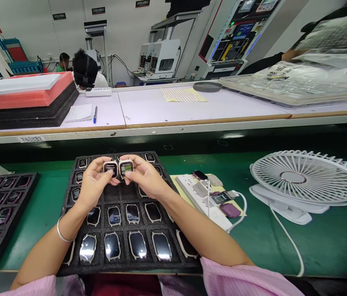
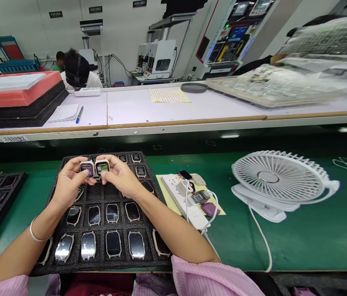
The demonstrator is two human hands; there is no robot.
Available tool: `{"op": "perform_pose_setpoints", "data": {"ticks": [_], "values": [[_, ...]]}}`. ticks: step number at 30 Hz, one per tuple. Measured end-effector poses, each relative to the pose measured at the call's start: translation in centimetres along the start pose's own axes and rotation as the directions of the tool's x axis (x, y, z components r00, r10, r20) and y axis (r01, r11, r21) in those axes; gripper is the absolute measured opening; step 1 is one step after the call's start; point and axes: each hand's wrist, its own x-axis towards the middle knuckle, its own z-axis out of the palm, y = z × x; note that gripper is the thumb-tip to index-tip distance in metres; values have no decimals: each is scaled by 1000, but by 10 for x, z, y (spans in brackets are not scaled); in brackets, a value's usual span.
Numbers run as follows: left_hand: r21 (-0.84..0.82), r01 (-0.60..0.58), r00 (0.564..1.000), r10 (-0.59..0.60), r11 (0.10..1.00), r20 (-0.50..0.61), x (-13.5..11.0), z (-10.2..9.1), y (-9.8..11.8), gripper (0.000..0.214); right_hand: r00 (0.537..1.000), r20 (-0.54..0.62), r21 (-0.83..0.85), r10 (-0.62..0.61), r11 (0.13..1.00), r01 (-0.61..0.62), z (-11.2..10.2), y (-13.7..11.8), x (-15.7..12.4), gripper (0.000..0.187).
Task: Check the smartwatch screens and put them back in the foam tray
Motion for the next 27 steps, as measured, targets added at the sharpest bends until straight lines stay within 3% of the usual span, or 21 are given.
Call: {"op": "perform_pose_setpoints", "data": {"ticks": [15, 20, 27], "values": [[-29, 14, 999, -13, 999, 35, -2, 0, -1, 42, 1000, -18, 38, 1, 999, 0, -1, -4, 0, 46], [-37, 73, 997, -72, 997, 24, -2, 1, 1, 33, 997, -65, 71, 48, 997, -43, 0, -1, 3, 26], [-70, 91, 995, -89, 993, 42, -4, 0, 4, 31, 993, -86, 130, 79, 989, -67, -1, -1, 3, 30]]}}
